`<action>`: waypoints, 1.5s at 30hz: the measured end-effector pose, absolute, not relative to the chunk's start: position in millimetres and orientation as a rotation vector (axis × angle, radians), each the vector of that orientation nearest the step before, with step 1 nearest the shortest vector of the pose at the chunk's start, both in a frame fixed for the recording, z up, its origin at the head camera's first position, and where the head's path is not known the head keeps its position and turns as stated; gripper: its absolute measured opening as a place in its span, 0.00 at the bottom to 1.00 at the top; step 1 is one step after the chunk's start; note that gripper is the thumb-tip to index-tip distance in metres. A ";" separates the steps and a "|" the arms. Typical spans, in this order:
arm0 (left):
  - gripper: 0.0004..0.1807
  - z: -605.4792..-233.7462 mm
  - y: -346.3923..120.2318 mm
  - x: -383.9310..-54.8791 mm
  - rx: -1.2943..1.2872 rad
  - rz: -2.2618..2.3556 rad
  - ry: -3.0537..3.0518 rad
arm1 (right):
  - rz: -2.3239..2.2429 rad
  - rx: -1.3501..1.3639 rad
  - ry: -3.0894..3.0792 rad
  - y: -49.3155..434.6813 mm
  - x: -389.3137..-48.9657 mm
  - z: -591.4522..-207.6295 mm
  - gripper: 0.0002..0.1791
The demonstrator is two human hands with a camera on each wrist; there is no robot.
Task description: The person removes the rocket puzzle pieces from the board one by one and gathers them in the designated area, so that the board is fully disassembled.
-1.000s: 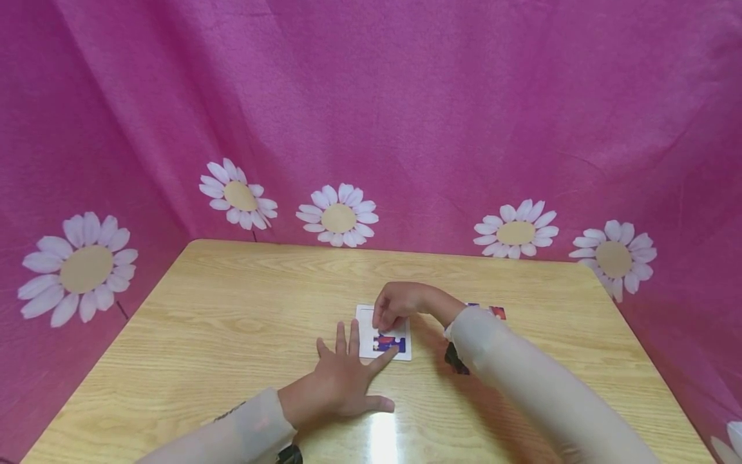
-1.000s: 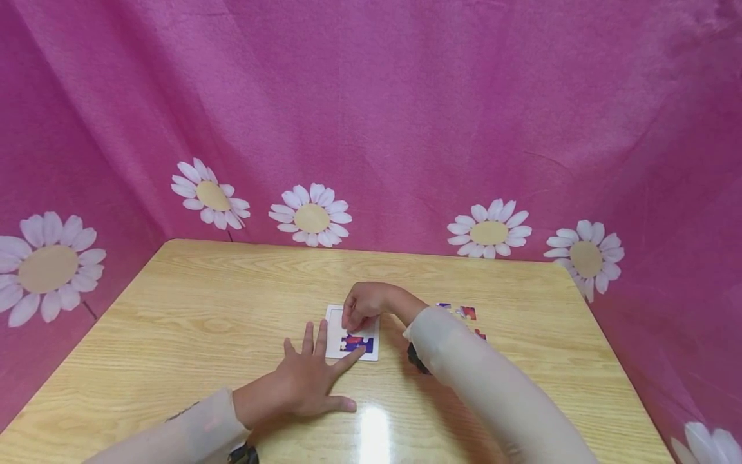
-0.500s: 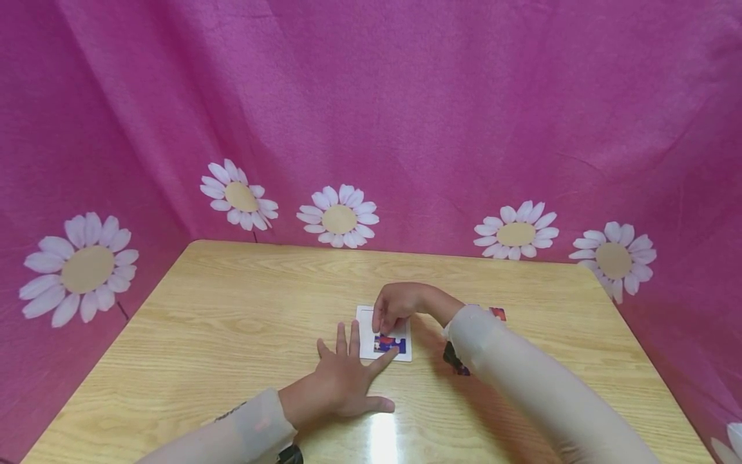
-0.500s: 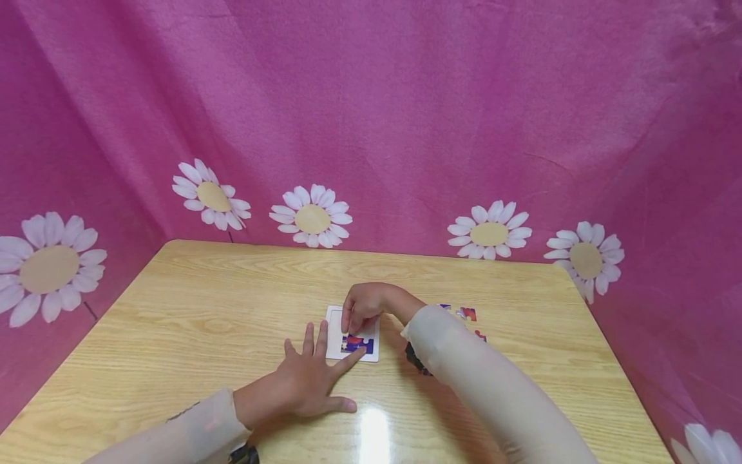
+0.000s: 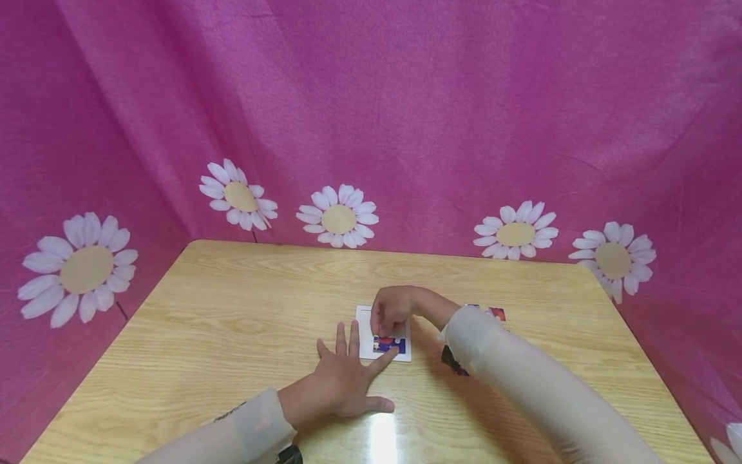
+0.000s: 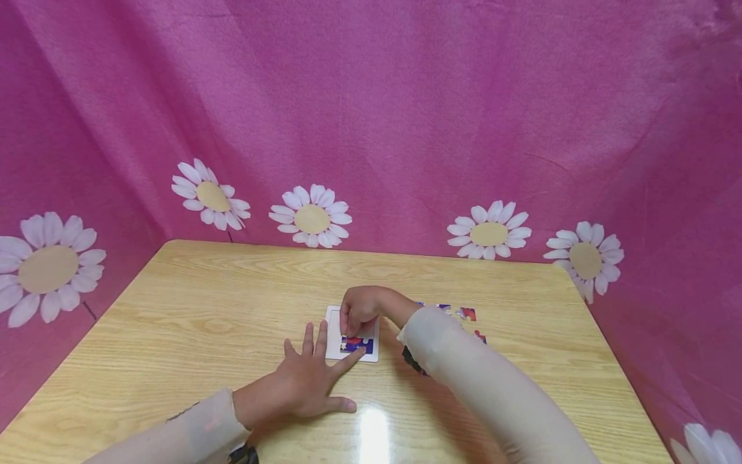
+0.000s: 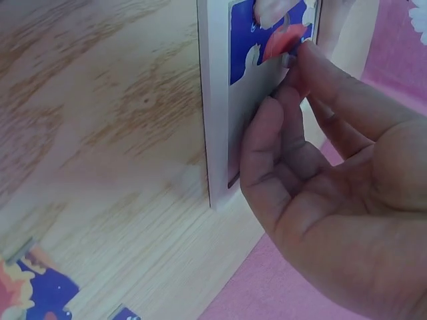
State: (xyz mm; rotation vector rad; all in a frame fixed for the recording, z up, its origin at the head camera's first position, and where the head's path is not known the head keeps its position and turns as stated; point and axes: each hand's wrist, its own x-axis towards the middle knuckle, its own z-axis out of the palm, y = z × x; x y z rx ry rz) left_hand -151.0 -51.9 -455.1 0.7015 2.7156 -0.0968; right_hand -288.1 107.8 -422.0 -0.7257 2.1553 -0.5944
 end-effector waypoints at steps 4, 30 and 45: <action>0.51 -455.6 -51.7 -151.4 0.702 -0.101 2.716 | -0.571 -0.733 2.166 106.3 -286.5 -421.3 0.05; 0.51 -458.2 -52.9 -150.7 0.719 -0.106 2.736 | -0.733 -0.670 2.118 116.3 -293.3 -420.9 0.04; 0.51 -457.2 -52.3 -149.5 0.711 -0.108 2.749 | -0.868 -0.627 2.064 142.3 -297.8 -421.2 0.05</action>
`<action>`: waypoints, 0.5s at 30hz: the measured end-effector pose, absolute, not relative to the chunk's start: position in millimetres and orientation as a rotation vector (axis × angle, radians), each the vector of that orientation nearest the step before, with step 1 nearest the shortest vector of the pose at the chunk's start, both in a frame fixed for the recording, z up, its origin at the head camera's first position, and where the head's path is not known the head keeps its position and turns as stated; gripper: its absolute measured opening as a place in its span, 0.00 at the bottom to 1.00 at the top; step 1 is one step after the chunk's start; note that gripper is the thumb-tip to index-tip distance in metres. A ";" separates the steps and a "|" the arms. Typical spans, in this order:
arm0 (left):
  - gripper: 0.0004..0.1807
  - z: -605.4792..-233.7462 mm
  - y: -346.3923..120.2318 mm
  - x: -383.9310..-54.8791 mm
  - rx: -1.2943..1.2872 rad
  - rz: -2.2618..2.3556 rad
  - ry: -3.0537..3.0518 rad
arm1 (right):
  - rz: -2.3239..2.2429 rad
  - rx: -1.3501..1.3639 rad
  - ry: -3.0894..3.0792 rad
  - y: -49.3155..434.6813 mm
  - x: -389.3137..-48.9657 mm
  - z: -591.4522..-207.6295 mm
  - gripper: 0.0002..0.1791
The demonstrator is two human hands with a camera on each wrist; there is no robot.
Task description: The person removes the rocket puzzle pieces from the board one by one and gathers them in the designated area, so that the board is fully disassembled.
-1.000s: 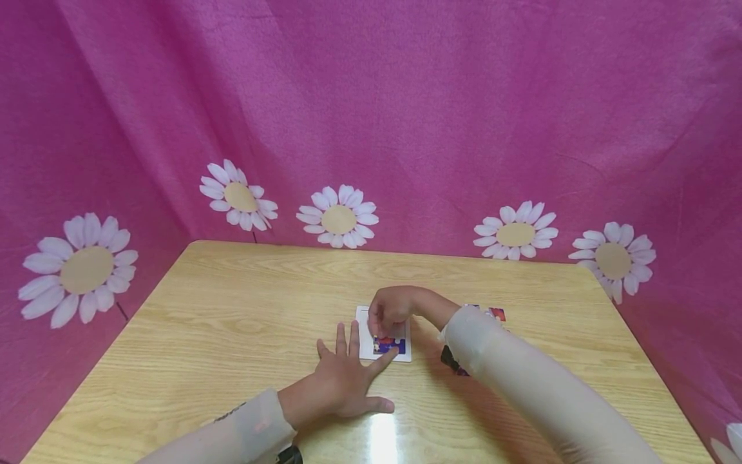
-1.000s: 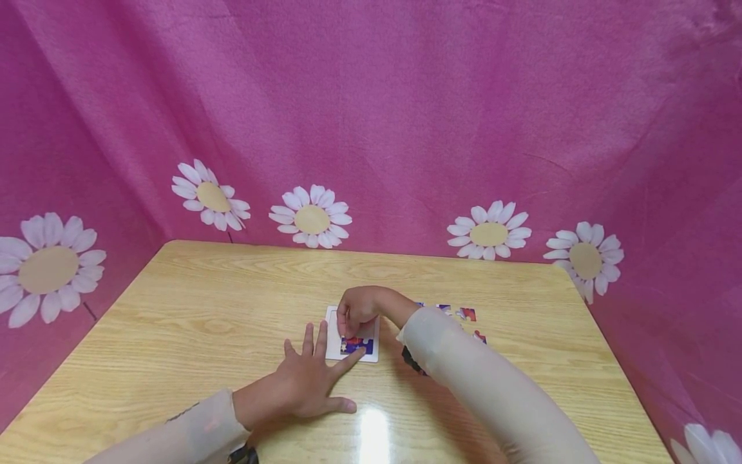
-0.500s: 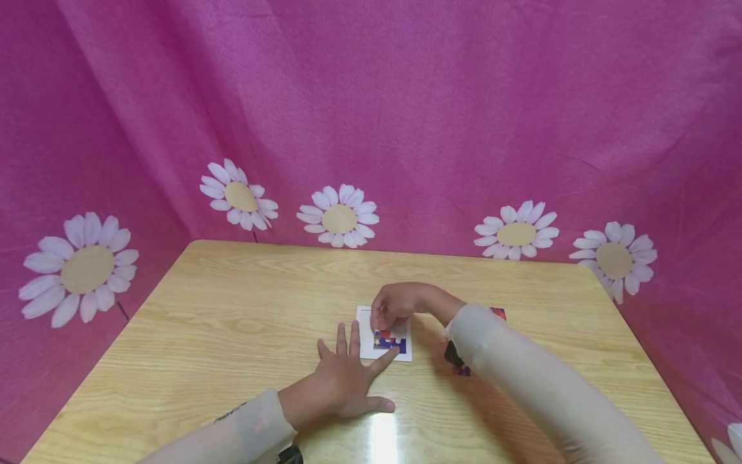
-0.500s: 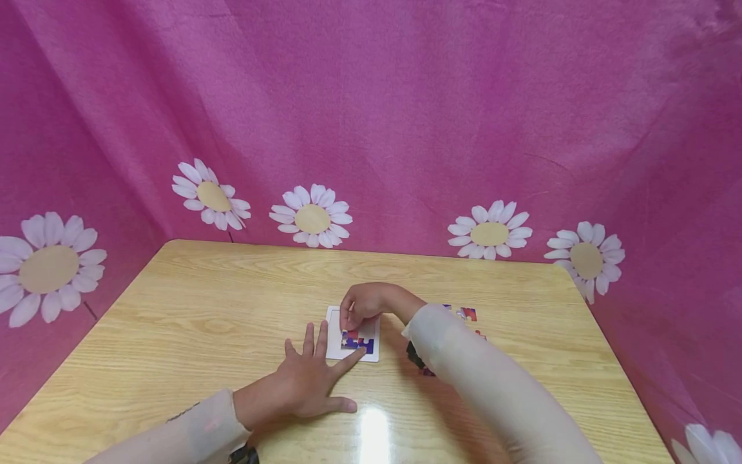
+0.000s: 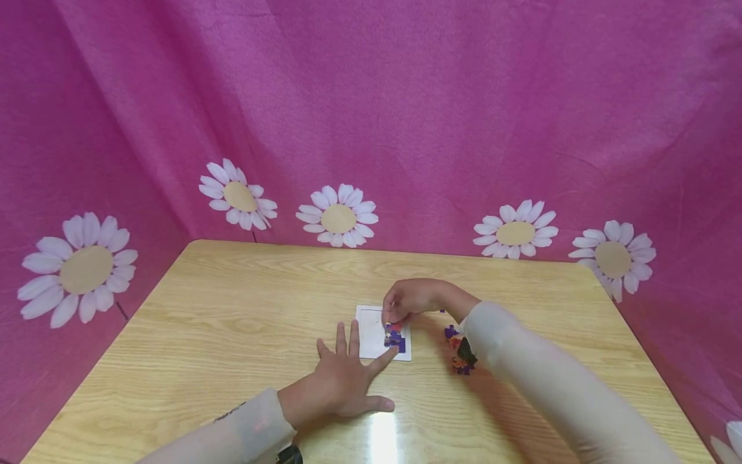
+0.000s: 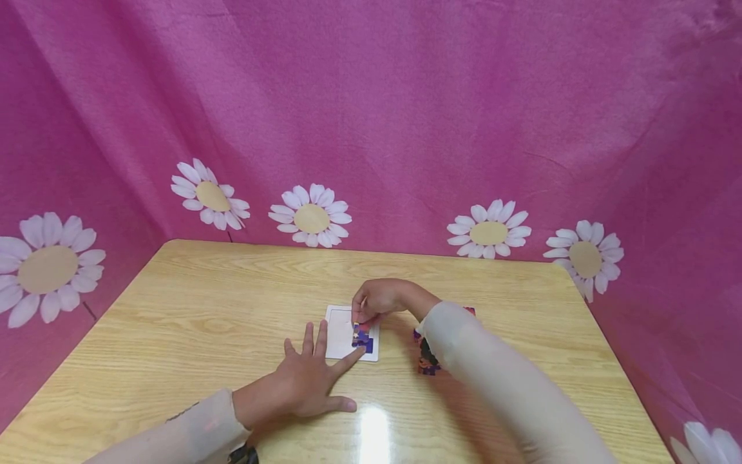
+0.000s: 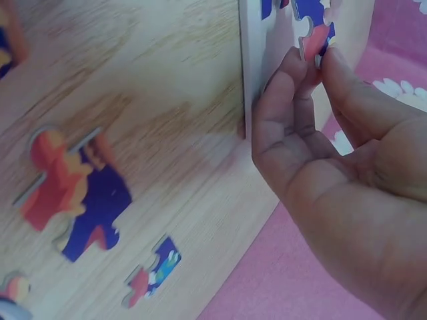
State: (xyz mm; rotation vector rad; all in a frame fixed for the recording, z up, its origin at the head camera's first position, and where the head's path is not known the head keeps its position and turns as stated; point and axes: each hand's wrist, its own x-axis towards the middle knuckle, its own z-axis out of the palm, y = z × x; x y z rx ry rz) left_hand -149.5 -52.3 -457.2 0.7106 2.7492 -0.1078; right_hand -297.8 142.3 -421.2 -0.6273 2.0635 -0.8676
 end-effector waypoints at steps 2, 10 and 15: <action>0.51 -457.7 -52.2 -149.5 0.708 -0.108 2.750 | -0.900 -0.597 2.035 145.8 -298.3 -421.5 0.06; 0.51 -458.5 -51.7 -150.3 0.702 -0.098 2.742 | -0.898 -0.573 2.039 165.2 -298.9 -419.6 0.06; 0.52 -458.7 -51.7 -149.8 0.703 -0.106 2.747 | -0.894 -0.586 2.018 177.8 -297.3 -421.4 0.06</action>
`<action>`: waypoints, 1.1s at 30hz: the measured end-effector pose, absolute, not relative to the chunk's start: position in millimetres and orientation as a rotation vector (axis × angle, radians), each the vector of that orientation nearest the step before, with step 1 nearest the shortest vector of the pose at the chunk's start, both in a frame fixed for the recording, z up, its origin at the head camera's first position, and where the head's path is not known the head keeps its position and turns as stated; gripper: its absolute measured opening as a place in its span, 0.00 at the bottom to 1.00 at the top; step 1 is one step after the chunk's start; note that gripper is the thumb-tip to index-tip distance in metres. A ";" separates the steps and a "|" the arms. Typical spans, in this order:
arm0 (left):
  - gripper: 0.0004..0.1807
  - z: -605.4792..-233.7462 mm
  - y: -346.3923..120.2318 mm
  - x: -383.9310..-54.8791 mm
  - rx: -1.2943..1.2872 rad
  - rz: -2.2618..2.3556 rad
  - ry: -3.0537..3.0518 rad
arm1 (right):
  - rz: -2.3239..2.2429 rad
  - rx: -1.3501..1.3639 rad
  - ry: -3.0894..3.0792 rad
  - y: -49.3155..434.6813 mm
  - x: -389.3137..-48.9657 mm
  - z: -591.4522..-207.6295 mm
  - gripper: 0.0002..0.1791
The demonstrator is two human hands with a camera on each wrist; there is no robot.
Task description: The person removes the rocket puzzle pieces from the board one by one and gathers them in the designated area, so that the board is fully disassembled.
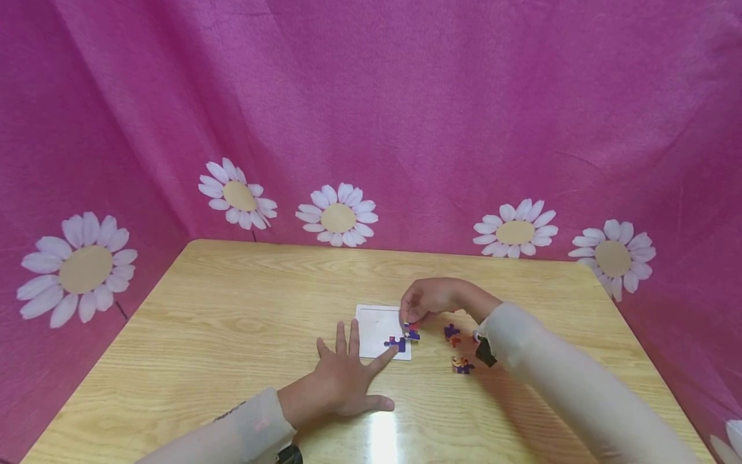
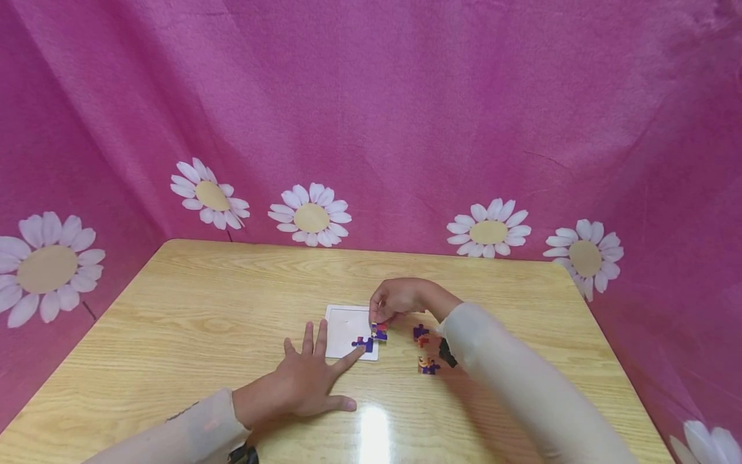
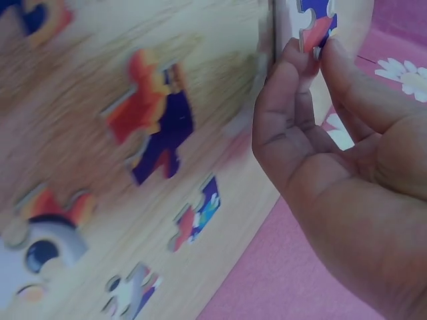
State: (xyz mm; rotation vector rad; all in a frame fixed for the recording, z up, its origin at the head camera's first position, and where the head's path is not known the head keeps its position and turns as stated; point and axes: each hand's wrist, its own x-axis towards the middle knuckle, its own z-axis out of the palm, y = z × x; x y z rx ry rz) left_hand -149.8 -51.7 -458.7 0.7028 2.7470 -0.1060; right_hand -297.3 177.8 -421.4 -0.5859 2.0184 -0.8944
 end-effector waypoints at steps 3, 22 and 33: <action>0.52 -458.2 -51.8 -150.0 0.700 -0.098 2.745 | -0.896 -0.603 2.008 184.6 -295.7 -423.2 0.06; 0.52 -457.6 -51.1 -149.5 0.698 -0.101 2.748 | -0.896 -0.643 2.046 235.0 -278.1 -418.2 0.05; 0.51 -457.7 -51.6 -149.7 0.682 -0.066 2.737 | -0.881 -0.622 1.990 266.5 -263.4 -417.3 0.11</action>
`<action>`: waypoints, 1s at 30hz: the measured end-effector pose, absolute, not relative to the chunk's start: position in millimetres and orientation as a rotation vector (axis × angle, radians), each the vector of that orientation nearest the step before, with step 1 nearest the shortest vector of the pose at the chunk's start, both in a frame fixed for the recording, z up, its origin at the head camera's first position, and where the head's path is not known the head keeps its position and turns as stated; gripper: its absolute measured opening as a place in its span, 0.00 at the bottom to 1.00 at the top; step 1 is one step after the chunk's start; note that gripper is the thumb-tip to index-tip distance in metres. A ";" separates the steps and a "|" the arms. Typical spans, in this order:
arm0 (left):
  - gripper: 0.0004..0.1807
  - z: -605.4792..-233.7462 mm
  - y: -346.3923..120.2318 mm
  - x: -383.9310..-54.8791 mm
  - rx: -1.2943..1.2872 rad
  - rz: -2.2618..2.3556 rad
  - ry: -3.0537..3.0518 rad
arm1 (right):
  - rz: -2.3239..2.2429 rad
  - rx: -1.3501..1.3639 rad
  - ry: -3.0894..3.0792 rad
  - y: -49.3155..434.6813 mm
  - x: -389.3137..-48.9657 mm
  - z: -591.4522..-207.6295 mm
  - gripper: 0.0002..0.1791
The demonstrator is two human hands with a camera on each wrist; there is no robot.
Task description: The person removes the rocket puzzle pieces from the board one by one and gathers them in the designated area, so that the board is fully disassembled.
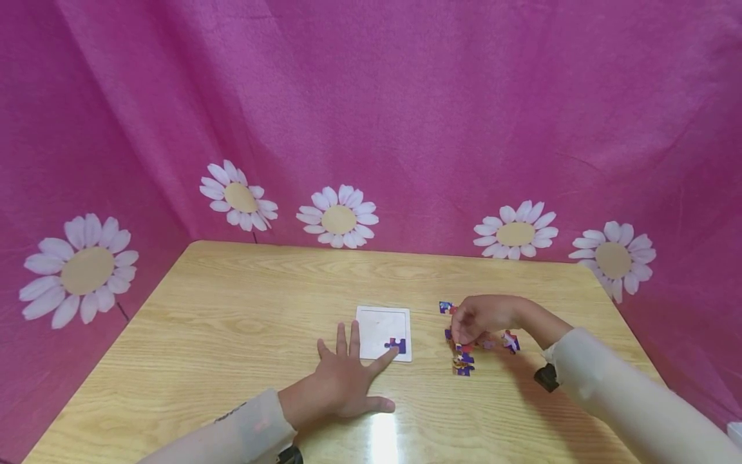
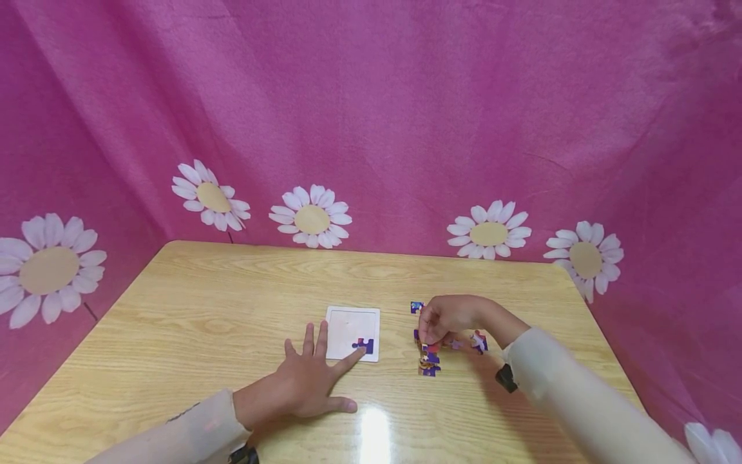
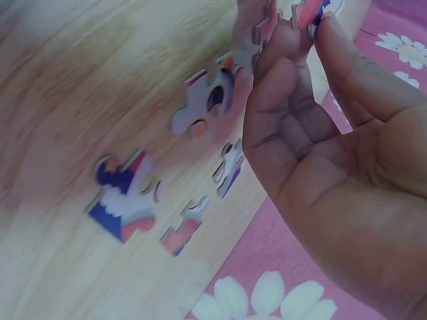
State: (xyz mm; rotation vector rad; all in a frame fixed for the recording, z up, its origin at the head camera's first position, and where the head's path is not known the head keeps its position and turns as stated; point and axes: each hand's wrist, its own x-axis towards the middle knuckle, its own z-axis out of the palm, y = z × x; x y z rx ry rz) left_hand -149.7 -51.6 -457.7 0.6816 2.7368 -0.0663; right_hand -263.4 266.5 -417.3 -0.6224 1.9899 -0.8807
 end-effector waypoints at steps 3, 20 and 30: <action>0.51 -457.9 -51.9 -149.5 0.676 -0.062 2.728 | -0.889 -0.636 1.981 272.8 -260.0 -417.5 0.11; 0.51 -459.9 -52.3 -150.6 0.665 -0.051 2.723 | -0.840 -0.584 2.044 301.2 -248.7 -418.5 0.10; 0.51 -461.1 -53.1 -151.7 0.681 -0.046 2.730 | -0.832 -0.598 2.090 303.8 -246.6 -419.2 0.11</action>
